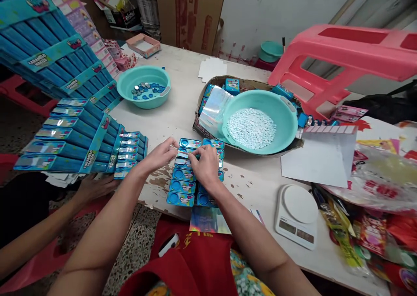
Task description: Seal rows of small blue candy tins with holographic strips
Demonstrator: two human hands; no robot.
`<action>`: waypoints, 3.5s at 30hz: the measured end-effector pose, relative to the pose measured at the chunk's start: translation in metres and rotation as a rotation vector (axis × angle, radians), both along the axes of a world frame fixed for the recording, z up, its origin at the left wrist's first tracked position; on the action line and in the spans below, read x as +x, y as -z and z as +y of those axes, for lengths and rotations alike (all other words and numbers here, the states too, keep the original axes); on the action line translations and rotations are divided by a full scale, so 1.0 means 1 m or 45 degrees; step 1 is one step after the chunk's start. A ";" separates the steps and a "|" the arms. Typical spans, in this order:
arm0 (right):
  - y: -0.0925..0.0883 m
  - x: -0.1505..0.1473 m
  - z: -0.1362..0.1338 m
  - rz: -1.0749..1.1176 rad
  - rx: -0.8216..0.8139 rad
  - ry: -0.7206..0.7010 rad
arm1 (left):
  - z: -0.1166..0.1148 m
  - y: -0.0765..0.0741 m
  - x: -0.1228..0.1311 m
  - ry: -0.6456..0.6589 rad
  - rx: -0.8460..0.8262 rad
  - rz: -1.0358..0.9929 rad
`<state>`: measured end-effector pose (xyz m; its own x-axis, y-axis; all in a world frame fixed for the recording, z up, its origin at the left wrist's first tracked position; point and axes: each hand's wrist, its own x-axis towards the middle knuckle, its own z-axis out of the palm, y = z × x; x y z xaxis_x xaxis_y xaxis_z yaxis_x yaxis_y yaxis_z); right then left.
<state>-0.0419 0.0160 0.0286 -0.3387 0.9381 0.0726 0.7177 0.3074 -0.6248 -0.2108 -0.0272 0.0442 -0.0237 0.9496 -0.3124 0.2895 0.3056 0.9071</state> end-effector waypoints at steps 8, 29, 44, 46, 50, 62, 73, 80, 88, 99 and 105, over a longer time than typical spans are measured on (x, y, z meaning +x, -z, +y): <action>0.007 -0.013 0.014 -0.132 0.034 -0.075 | 0.010 0.022 -0.008 -0.090 -0.042 -0.089; 0.013 -0.011 0.029 -0.109 -0.004 -0.174 | 0.000 0.072 0.010 -0.446 -0.327 0.091; 0.069 0.237 -0.082 -0.175 -0.114 -0.159 | -0.084 0.039 0.219 0.754 0.059 0.492; 0.082 0.241 -0.092 -0.317 -0.140 -0.201 | -0.070 0.070 0.235 0.786 -0.125 0.628; 0.090 0.242 -0.105 -0.455 0.045 -0.246 | -0.060 0.106 0.240 0.741 -0.184 0.711; 0.097 0.262 -0.129 -0.683 0.351 -0.465 | -0.054 0.124 0.245 0.688 -0.169 0.695; 0.108 0.255 -0.130 -0.706 0.251 -0.376 | -0.052 0.123 0.245 0.680 -0.210 0.702; 0.108 0.258 -0.130 -0.685 0.226 -0.442 | -0.050 0.121 0.246 0.679 -0.245 0.701; 0.092 0.253 -0.124 -0.442 0.286 -0.446 | -0.049 0.119 0.248 0.651 -0.268 0.687; 0.078 0.249 -0.103 -0.182 0.126 -0.346 | -0.049 0.118 0.248 0.606 -0.329 0.641; 0.011 0.248 -0.084 0.245 -0.244 -0.065 | -0.051 0.102 0.246 0.534 -0.254 0.504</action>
